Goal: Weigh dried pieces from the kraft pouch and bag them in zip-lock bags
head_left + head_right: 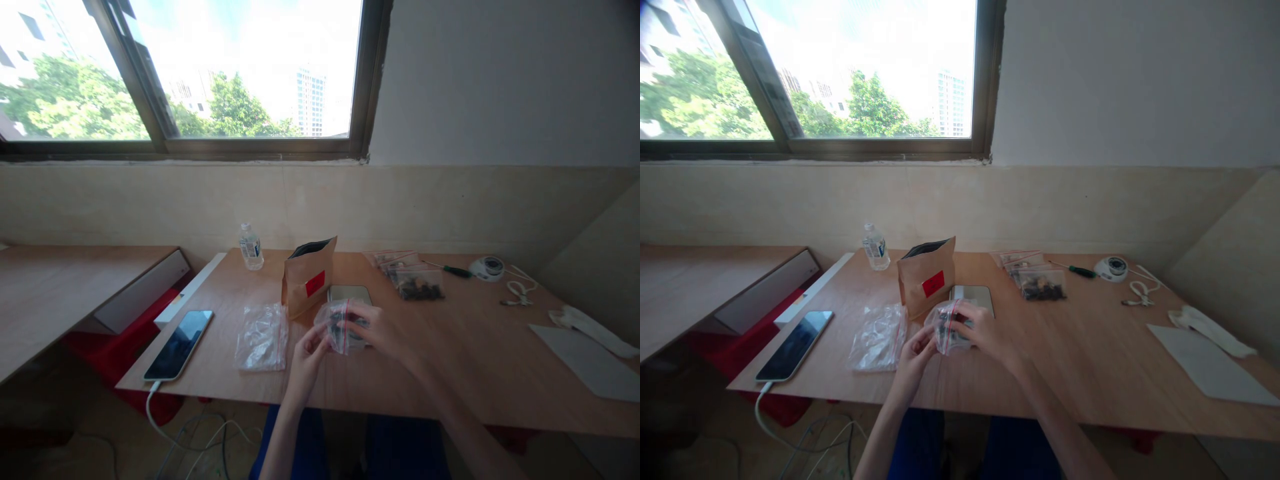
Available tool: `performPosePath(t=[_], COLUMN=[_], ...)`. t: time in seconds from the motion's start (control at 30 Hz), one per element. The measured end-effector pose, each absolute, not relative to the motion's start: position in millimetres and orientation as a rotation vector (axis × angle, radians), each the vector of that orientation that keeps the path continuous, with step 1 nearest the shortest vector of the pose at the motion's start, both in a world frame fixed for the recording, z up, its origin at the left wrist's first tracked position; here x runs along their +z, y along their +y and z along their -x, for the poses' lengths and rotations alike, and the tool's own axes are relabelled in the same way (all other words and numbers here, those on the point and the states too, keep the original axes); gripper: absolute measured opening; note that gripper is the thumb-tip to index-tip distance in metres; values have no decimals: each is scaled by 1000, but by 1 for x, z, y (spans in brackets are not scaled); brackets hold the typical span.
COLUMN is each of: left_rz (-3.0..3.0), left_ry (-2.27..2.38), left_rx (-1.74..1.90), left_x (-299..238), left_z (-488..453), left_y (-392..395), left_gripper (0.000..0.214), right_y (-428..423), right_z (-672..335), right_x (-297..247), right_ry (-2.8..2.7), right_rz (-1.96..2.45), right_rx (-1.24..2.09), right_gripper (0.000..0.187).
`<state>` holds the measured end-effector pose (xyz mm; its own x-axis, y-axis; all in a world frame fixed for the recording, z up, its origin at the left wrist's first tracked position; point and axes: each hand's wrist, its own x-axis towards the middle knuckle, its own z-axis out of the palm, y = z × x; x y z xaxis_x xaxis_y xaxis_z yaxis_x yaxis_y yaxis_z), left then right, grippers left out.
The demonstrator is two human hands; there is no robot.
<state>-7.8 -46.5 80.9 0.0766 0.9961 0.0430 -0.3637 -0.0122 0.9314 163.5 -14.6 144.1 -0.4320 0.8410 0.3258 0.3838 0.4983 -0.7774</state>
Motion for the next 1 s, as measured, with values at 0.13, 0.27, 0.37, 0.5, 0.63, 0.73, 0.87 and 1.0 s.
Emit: performPosePath(t=[0.13, 0.27, 0.37, 0.5, 0.63, 0.73, 0.87, 1.0], left_rz=[-919, -821, -718, -607, -543, -526, -512, -516], left_ry=[862, 863, 851, 849, 847, 847, 862, 858], left_rx=[1334, 1342, 1389, 1439, 1440, 1434, 1431, 1417], left_x=[79, 73, 70, 66, 62, 60, 62, 64], left_z=[11, 15, 18, 21, 22, 22, 22, 23], left_y=[-47, -46, -43, -41, -43, -45, -47, -47], left_gripper=[38, 41, 41, 38, 36, 36, 36, 39], right_y=[-10, -1, 4, 17, 56, 90, 111, 108], right_z=[-169, -183, -190, -189, -169, -143, -113, -106], right_x=[141, 141, 148, 171, 193, 198, 193, 183], right_ry=[-1947, -1940, -1970, -1885, -1643, -1561, -1744, -1921], right_rz=[1033, 1060, 1108, 1050, 937, 911, 912, 848], right_rx=[842, 1093, 1250, 1231, 917, 651, 371, 317], right_gripper=[24, 32, 40, 40, 39, 38, 27, 23])
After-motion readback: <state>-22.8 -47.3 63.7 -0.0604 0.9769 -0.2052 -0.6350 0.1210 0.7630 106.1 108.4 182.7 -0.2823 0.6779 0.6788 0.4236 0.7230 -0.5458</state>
